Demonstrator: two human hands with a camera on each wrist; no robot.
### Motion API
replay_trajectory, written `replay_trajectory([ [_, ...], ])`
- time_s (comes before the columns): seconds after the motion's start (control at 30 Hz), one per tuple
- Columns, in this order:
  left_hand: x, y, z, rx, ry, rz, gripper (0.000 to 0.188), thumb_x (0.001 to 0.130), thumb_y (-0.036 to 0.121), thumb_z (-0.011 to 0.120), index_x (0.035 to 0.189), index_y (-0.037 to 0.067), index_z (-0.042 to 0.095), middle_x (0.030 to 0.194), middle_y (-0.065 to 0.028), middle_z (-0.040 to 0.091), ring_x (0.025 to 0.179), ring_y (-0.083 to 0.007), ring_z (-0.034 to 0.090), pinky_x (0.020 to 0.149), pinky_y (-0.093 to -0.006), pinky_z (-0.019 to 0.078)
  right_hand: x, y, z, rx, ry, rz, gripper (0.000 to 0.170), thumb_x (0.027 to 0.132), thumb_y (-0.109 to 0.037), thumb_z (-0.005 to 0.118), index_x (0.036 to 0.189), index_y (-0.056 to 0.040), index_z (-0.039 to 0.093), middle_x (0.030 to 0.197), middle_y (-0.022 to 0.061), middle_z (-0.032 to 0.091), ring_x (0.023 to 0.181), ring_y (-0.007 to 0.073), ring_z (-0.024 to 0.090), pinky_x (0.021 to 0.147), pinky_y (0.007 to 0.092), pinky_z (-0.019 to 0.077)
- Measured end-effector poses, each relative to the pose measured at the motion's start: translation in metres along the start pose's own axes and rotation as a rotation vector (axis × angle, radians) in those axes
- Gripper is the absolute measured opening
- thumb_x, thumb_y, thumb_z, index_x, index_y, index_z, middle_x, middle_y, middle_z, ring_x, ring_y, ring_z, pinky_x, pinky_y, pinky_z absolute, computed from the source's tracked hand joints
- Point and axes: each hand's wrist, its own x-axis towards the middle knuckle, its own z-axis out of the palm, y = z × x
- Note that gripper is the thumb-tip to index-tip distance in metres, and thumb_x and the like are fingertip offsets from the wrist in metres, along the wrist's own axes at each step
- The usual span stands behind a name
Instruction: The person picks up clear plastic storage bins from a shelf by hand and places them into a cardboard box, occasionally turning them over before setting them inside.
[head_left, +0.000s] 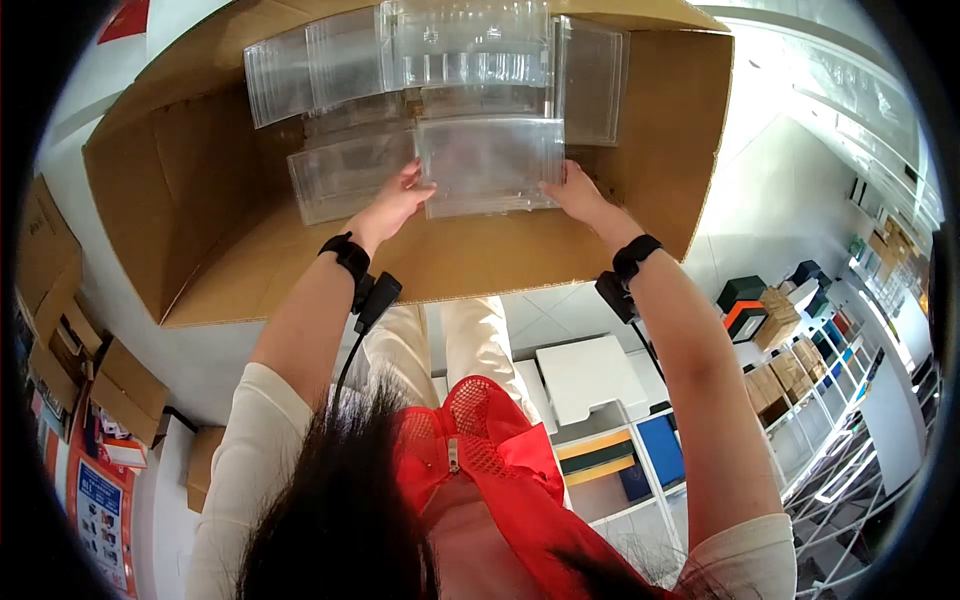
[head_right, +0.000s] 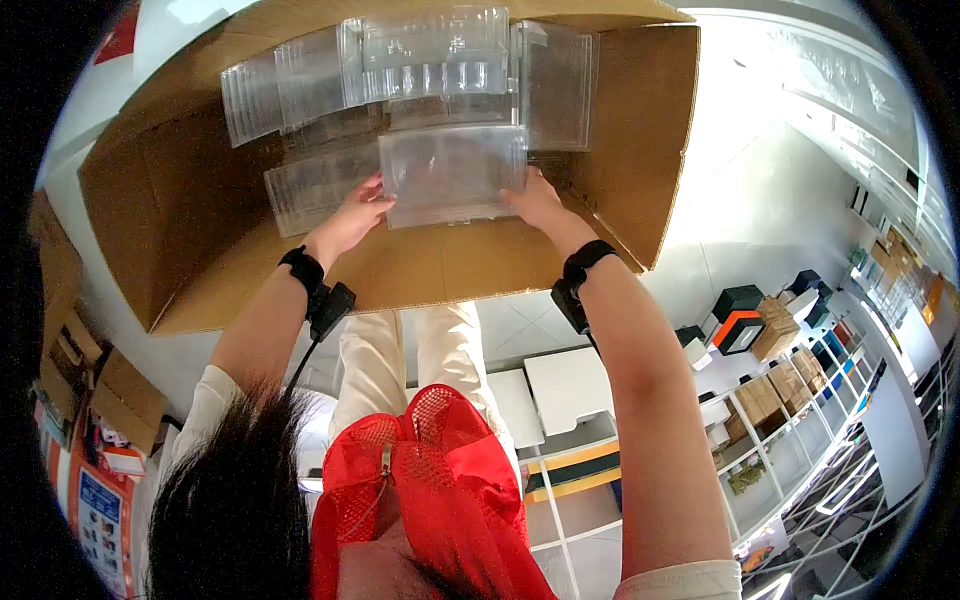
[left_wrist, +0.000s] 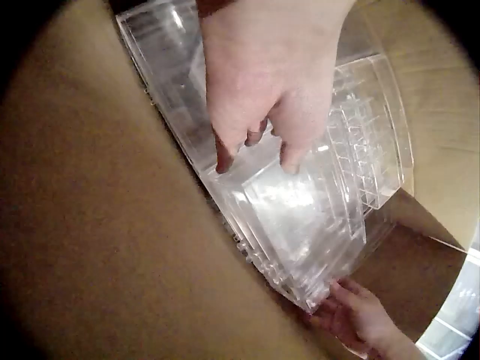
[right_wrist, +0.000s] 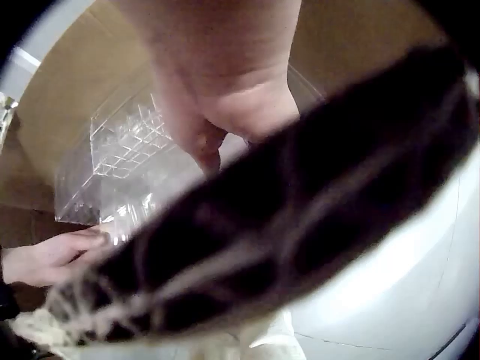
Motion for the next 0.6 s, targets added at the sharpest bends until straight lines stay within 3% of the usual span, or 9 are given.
replay_trajectory([
  [0.13, 0.019, -0.010, -0.008, 0.240, 0.114, -0.038, 0.058, 0.084, 0.014, 0.060, 0.135, 0.009, 0.032, 0.131, -0.0064, 0.040, 0.115, -0.0188, 0.044, 0.090, -0.0333, 0.0410, -0.005, -0.018, -0.002, -0.069, 0.012, 0.084, 0.060, 0.075, -0.027, 0.064, 0.120, 0.0046, 0.041, 0.118, 0.0254, 0.049, 0.108, 0.0373, 0.051, 0.088, 0.0402, 0.0425],
  [0.23, 0.024, 0.000, -0.010, 0.503, 0.148, 0.001, 0.049, 0.084, 0.014, 0.060, 0.129, 0.007, 0.041, 0.123, -0.0073, 0.048, 0.107, -0.0194, 0.050, 0.084, -0.0318, 0.0464, 0.000, -0.020, -0.002, -0.216, -0.084, -0.022, 0.061, 0.076, -0.025, 0.065, 0.120, 0.0082, 0.038, 0.115, 0.0230, 0.051, 0.106, 0.0307, 0.052, 0.087, 0.0368, 0.0427],
  [0.37, 0.019, 0.006, -0.007, 0.735, 0.131, 0.066, 0.043, 0.083, 0.016, 0.062, 0.122, 0.004, 0.049, 0.113, -0.0085, 0.055, 0.099, -0.0188, 0.055, 0.079, -0.0296, 0.0488, 0.011, -0.020, -0.003, -0.149, -0.146, 0.034, 0.057, 0.076, -0.023, 0.063, 0.117, 0.0102, 0.040, 0.103, 0.0219, 0.055, 0.095, 0.0296, 0.055, 0.074, 0.0367, 0.0472],
  [0.43, 0.024, 0.000, -0.006, 0.586, 0.212, 0.015, 0.043, 0.082, 0.016, 0.063, 0.121, 0.004, 0.050, 0.112, -0.0087, 0.055, 0.098, -0.0178, 0.055, 0.078, -0.0288, 0.0488, 0.028, -0.011, 0.002, -0.162, -0.095, 0.159, 0.053, 0.075, -0.020, 0.064, 0.113, 0.0112, 0.044, 0.090, 0.0203, 0.058, 0.083, 0.0277, 0.058, 0.064, 0.0369, 0.0492],
  [0.53, 0.022, 0.005, -0.006, 0.508, 0.235, -0.058, 0.045, 0.082, 0.017, 0.064, 0.121, 0.002, 0.049, 0.112, -0.0097, 0.055, 0.096, -0.0177, 0.056, 0.077, -0.0286, 0.0492, 0.026, -0.031, -0.012, -0.103, -0.259, 0.159, 0.042, 0.073, -0.016, 0.065, 0.099, 0.0130, 0.051, 0.074, 0.0166, 0.056, 0.063, 0.0237, 0.056, 0.048, 0.0367, 0.0453],
  [0.6, 0.004, 0.021, 0.000, 0.462, 0.202, -0.082, 0.046, 0.081, 0.017, 0.064, 0.121, 0.000, 0.048, 0.113, -0.0108, 0.055, 0.096, -0.0183, 0.056, 0.077, -0.0291, 0.0495, -0.001, -0.056, -0.027, -0.052, -0.221, 0.101, 0.036, 0.072, -0.015, 0.065, 0.095, 0.0106, 0.054, 0.069, 0.0142, 0.054, 0.054, 0.0198, 0.051, 0.041, 0.0343, 0.0403],
])
